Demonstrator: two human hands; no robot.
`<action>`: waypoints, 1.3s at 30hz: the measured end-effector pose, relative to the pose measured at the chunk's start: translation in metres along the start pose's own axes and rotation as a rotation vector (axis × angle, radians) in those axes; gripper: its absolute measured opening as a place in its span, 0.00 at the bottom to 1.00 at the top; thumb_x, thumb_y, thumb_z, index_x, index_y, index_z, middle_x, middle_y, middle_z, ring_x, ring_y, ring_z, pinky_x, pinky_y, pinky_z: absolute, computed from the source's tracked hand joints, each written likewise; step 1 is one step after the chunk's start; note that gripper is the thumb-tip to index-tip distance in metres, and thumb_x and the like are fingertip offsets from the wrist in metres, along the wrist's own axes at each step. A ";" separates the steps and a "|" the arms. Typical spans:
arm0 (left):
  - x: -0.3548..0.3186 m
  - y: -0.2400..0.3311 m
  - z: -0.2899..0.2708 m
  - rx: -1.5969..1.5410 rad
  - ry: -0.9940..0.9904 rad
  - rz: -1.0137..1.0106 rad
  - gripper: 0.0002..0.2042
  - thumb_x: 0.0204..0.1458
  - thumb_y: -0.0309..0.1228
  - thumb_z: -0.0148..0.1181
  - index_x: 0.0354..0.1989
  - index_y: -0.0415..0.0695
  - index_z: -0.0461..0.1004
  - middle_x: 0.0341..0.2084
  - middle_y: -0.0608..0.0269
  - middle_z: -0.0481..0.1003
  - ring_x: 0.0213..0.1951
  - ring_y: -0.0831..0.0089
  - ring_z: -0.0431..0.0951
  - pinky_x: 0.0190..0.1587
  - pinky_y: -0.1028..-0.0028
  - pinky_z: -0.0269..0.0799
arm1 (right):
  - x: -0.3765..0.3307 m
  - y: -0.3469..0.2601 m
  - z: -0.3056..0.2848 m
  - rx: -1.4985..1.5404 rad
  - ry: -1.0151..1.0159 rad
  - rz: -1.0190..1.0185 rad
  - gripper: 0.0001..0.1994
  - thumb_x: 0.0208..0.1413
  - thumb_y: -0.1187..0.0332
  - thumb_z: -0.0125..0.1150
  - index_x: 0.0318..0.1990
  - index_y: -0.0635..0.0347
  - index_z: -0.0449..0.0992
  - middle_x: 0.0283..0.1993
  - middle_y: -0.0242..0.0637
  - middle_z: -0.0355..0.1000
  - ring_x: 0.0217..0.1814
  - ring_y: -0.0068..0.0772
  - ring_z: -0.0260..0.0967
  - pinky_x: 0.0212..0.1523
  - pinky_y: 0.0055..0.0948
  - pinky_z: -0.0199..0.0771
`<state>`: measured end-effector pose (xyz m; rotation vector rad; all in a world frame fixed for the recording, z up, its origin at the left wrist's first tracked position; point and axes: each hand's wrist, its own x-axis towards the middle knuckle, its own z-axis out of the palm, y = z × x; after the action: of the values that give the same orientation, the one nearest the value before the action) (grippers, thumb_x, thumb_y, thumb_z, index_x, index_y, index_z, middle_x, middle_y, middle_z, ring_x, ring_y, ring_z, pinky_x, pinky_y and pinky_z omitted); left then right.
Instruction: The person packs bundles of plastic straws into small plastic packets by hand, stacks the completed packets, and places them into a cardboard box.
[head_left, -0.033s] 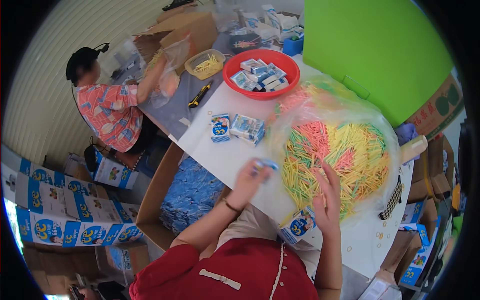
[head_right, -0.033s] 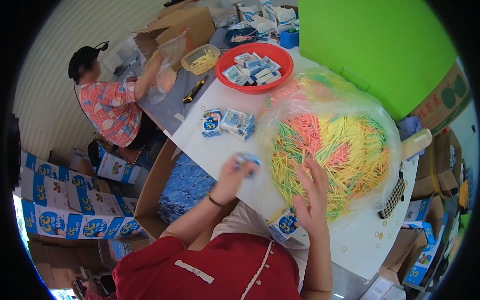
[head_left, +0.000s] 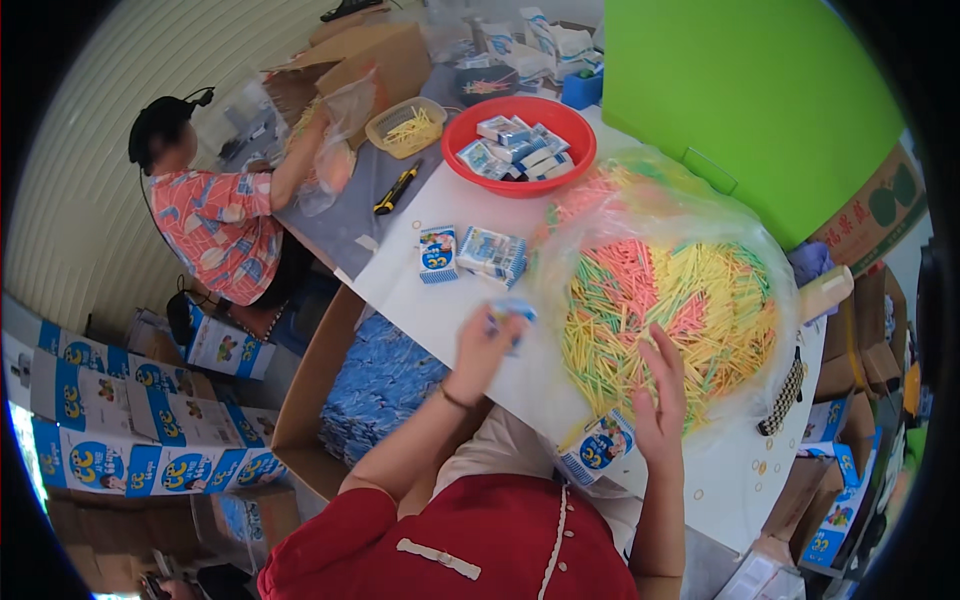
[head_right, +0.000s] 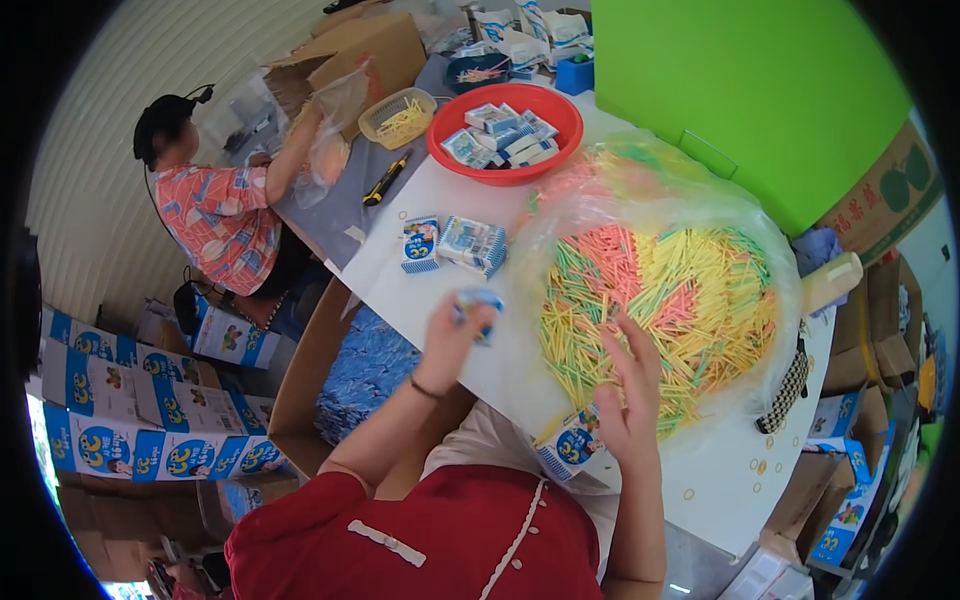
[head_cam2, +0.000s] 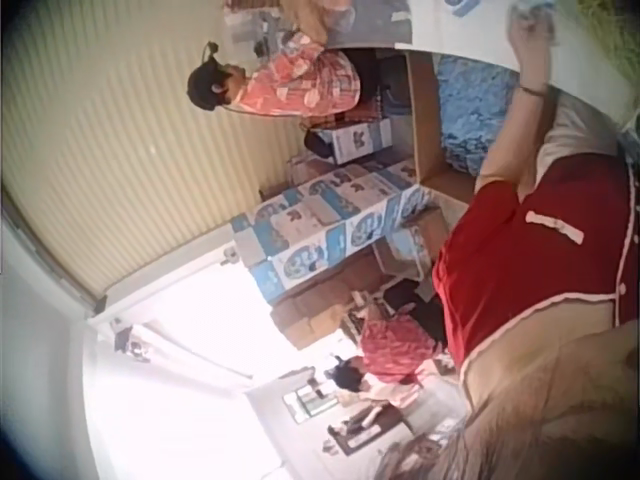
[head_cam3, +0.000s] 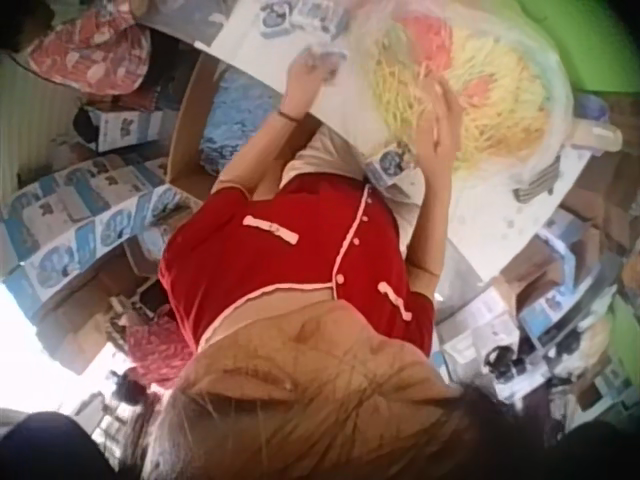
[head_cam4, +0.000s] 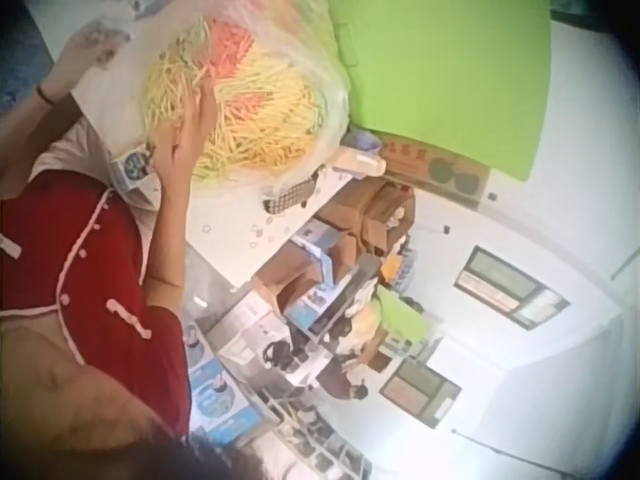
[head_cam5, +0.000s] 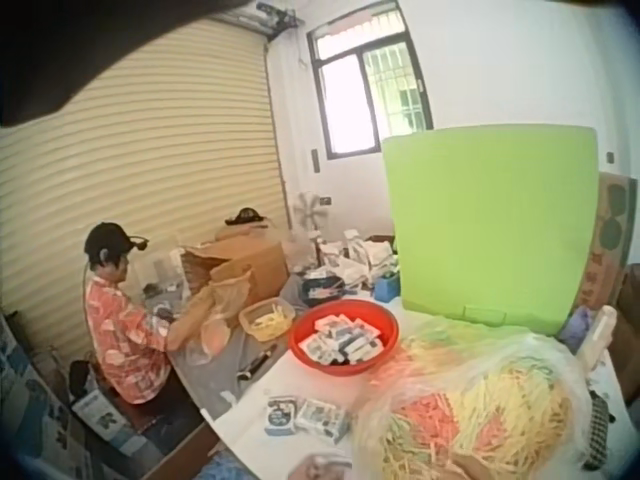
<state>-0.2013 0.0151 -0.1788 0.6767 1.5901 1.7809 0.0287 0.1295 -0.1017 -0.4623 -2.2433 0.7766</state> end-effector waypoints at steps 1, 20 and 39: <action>0.017 0.001 -0.012 0.075 0.124 0.089 0.13 0.53 0.27 0.62 0.45 0.39 0.70 0.31 0.68 0.74 0.32 0.83 0.73 0.38 0.79 0.71 | -0.003 0.002 -0.003 0.097 0.052 0.081 0.20 0.57 0.65 0.47 0.56 0.61 0.70 0.63 0.45 0.63 0.69 0.45 0.53 0.68 0.42 0.44; 0.012 -0.025 0.215 1.063 -0.568 0.627 0.11 0.42 0.35 0.66 0.26 0.43 0.72 0.23 0.60 0.73 0.28 0.60 0.74 0.31 0.64 0.68 | -0.096 0.143 -0.094 -0.057 0.367 0.560 0.06 0.59 0.72 0.56 0.41 0.64 0.74 0.34 0.33 0.73 0.31 0.22 0.68 0.30 0.23 0.69; 0.008 -0.063 0.220 0.341 -0.358 -0.004 0.07 0.53 0.31 0.57 0.35 0.40 0.72 0.25 0.64 0.75 0.27 0.68 0.77 0.31 0.68 0.74 | -0.067 0.196 -0.157 -0.201 0.024 0.381 0.10 0.53 0.74 0.58 0.44 0.61 0.76 0.41 0.42 0.76 0.43 0.41 0.73 0.45 0.35 0.72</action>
<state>-0.0352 0.1689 -0.2127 1.0828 1.6491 1.3021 0.2071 0.3046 -0.1737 -1.0117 -2.2495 0.7276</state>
